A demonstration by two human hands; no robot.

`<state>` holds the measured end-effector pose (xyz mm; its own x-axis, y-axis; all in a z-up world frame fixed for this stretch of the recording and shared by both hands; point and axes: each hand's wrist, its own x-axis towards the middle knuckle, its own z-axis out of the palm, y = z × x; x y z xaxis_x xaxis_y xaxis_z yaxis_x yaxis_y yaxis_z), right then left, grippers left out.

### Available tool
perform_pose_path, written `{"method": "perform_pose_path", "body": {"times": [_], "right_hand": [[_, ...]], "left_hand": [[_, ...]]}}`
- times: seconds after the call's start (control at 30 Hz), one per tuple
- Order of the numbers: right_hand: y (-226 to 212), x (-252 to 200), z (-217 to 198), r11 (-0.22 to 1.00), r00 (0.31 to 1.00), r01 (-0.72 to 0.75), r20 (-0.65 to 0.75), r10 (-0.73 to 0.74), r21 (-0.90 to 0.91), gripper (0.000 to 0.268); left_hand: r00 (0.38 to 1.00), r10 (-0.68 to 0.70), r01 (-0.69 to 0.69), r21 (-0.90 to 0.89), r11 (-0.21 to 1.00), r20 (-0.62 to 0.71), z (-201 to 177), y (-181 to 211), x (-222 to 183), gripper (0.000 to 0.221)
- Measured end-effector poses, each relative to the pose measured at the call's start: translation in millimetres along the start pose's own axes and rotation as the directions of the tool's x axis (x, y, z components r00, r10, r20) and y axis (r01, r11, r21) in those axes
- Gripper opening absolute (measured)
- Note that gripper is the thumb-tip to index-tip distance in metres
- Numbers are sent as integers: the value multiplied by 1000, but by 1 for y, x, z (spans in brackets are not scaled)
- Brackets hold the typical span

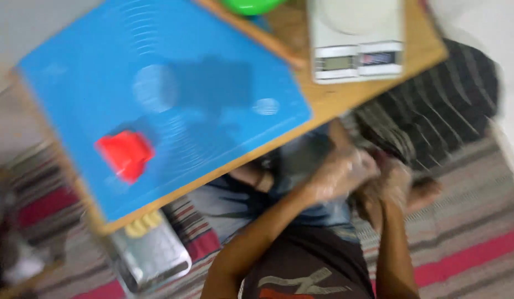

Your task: Rolling out dough, adding filling, and using a mold to shape pastries on a silicone mat.

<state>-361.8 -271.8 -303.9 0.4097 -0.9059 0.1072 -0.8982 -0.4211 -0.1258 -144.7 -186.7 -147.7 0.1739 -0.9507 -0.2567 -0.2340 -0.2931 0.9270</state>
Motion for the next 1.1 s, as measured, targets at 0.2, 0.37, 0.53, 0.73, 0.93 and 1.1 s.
{"method": "perform_pose_path", "body": {"times": [0.2, 0.37, 0.53, 0.73, 0.93, 1.1], "right_hand": [[-136, 19, -142, 954, 980, 143, 95, -173, 263, 25], [-260, 35, -207, 467, 711, 701, -478, -515, 539, 10], [-410, 32, -258, 321, 625, 639, -230, -746, 699, 24], [-499, 48, -221, 274, 520, 500, -32, -853, 821, 55], [-504, 55, -233, 199, 336, 106, 153, -929, 974, 26], [-481, 61, -196, 215, 506, -74, 223, -833, 974, 40]], "left_hand": [[984, -100, 100, -6, 995, -145, -177, 61, -156, 44], [70, -44, 464, -6, 886, -997, -256, 42, -222, 67], [38, 120, 620, 117, 776, -992, -285, -28, -215, 51], [198, -21, 382, 57, 923, -980, -284, -16, -218, 31], [263, 136, 276, 210, 938, -955, -271, -46, -230, 41], [421, -183, -156, -270, 950, -888, -273, -30, -244, 73]]}}
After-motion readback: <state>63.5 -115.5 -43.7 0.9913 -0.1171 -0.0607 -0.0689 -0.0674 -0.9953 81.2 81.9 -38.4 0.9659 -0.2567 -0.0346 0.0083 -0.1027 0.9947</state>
